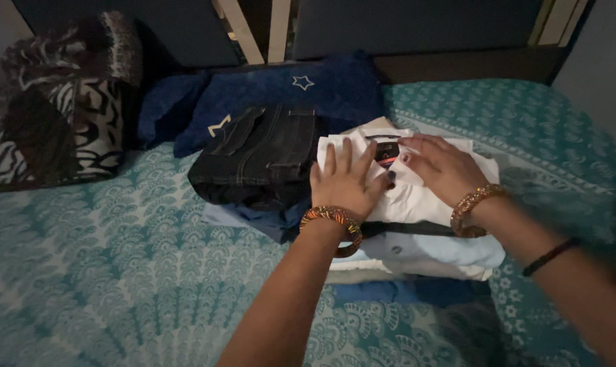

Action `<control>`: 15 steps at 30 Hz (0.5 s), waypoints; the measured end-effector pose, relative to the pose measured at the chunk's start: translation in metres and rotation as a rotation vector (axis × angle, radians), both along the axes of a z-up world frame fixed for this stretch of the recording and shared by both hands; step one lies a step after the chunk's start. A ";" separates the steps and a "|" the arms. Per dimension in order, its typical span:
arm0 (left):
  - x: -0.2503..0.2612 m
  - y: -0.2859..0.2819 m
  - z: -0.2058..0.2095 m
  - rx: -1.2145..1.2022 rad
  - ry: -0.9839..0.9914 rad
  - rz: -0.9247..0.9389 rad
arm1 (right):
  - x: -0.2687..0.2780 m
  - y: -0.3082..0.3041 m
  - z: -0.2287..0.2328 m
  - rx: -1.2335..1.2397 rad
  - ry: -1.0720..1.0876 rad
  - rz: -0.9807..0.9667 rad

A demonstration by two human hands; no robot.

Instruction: The person folds a white collared shirt by hand on a bed, aligning the sleeves and body before placing it onto a stack of other folded clothes.

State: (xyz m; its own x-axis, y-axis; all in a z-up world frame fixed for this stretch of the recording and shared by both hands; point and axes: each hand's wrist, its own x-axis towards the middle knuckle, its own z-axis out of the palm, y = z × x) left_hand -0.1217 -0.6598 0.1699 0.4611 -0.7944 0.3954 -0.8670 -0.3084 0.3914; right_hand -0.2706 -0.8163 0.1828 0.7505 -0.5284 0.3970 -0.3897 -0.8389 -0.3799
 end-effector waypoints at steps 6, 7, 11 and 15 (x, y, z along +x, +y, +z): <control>0.007 0.001 -0.030 0.250 0.082 -0.057 | 0.002 0.014 -0.026 0.051 -0.026 -0.029; 0.008 0.001 -0.036 0.229 0.109 -0.065 | 0.003 0.017 -0.030 0.086 -0.048 -0.043; 0.008 0.004 -0.057 0.180 0.171 -0.062 | 0.009 0.013 -0.042 0.043 -0.035 -0.008; 0.004 0.000 -0.064 0.175 0.212 -0.045 | 0.009 0.010 -0.054 0.010 -0.074 0.017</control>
